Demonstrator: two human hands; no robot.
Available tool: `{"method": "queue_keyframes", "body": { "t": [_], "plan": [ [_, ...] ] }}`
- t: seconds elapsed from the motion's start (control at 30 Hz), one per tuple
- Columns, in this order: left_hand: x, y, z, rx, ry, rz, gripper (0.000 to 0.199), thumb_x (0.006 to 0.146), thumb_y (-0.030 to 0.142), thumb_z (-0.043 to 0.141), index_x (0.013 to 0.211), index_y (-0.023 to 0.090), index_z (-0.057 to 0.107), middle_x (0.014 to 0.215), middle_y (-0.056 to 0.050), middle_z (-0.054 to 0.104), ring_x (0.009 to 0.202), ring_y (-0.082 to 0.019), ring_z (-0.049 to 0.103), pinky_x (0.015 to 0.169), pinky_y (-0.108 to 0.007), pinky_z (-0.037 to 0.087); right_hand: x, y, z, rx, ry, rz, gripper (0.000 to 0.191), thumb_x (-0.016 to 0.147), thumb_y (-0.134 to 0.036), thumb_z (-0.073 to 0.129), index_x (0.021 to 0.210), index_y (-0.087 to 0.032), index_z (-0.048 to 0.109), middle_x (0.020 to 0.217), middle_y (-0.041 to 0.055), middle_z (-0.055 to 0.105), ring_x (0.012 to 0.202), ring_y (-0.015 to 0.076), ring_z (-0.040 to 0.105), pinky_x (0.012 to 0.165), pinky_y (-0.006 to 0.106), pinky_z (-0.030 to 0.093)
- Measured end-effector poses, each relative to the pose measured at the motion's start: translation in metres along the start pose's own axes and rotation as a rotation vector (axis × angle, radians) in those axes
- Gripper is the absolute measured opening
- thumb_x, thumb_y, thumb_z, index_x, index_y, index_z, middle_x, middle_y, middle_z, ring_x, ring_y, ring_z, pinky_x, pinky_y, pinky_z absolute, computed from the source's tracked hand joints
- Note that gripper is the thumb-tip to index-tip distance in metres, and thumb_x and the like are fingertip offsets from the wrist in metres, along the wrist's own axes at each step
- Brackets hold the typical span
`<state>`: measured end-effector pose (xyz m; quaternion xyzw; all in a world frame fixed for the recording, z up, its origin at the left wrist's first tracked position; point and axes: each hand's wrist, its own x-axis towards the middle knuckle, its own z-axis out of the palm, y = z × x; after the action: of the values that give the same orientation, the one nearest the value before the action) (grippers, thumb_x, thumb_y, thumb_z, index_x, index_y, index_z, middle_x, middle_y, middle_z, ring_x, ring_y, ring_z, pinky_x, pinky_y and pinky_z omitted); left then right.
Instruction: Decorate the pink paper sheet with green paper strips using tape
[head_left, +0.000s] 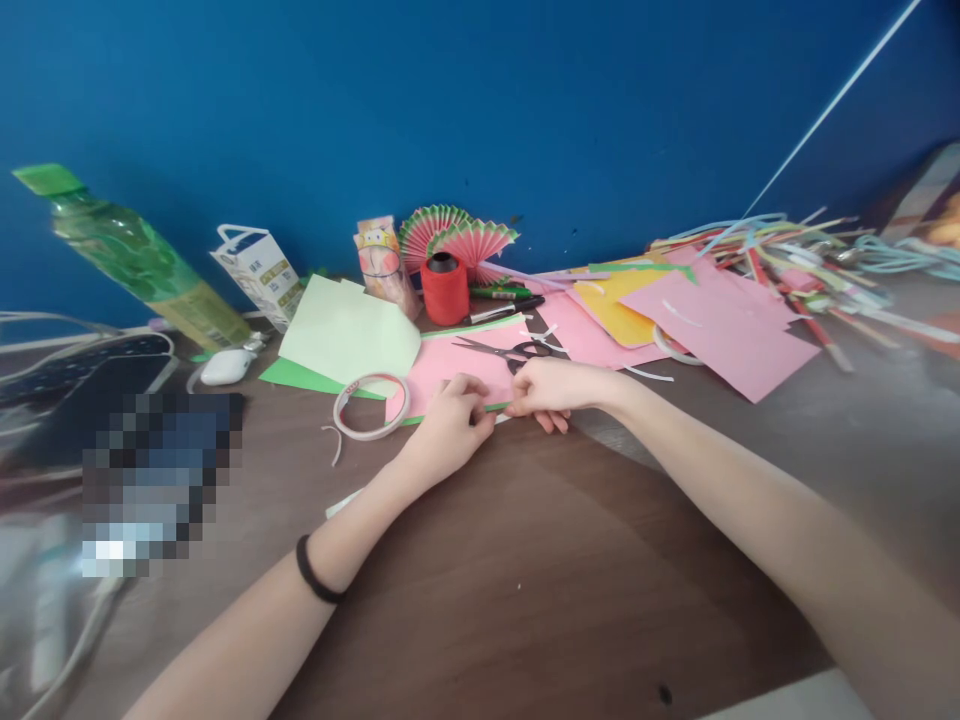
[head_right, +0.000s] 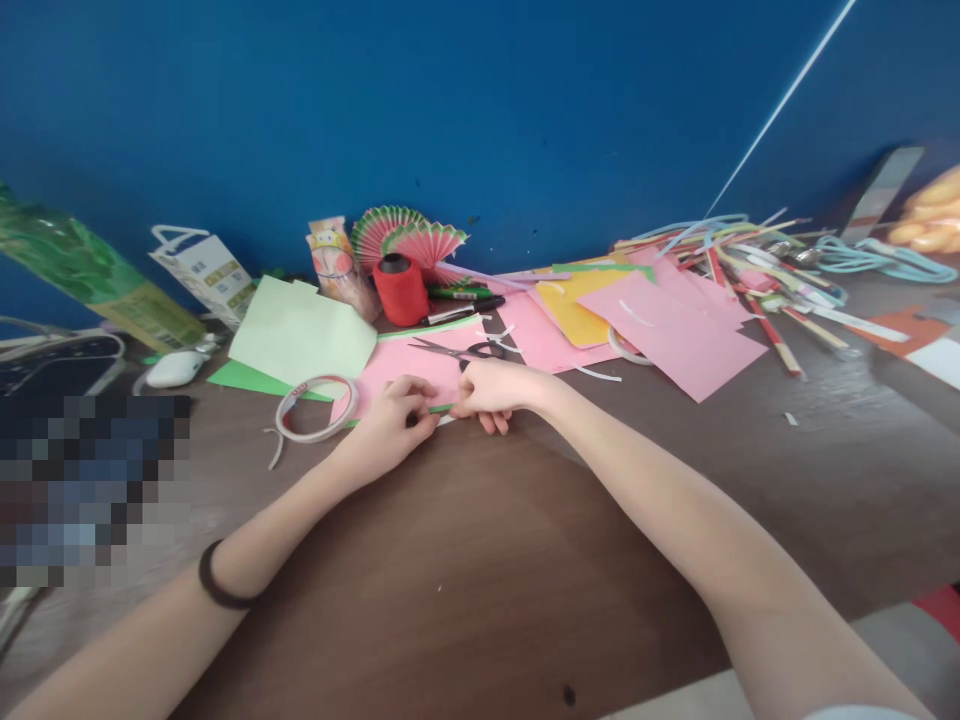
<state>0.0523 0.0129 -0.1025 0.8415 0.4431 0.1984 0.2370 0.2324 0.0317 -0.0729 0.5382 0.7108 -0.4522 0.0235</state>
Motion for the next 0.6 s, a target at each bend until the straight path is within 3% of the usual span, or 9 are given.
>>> {"method": "queue_keyframes", "body": {
  "t": [0.6],
  "plan": [
    [-0.0001, -0.001, 0.0015, 0.017, 0.008, 0.0, 0.022, 0.076, 0.017, 0.051, 0.055, 0.017, 0.045, 0.103, -0.007, 0.052, 0.097, -0.022, 0.047, 0.092, -0.038, 0.038, 0.0022, 0.0024, 0.0004, 0.007, 0.0, -0.004, 0.024, 0.077, -0.034, 0.055, 0.061, -0.017, 0.048, 0.042, -0.0035, 0.057, 0.034, 0.0078, 0.051, 0.038, 0.019, 0.035]
  ]
}}
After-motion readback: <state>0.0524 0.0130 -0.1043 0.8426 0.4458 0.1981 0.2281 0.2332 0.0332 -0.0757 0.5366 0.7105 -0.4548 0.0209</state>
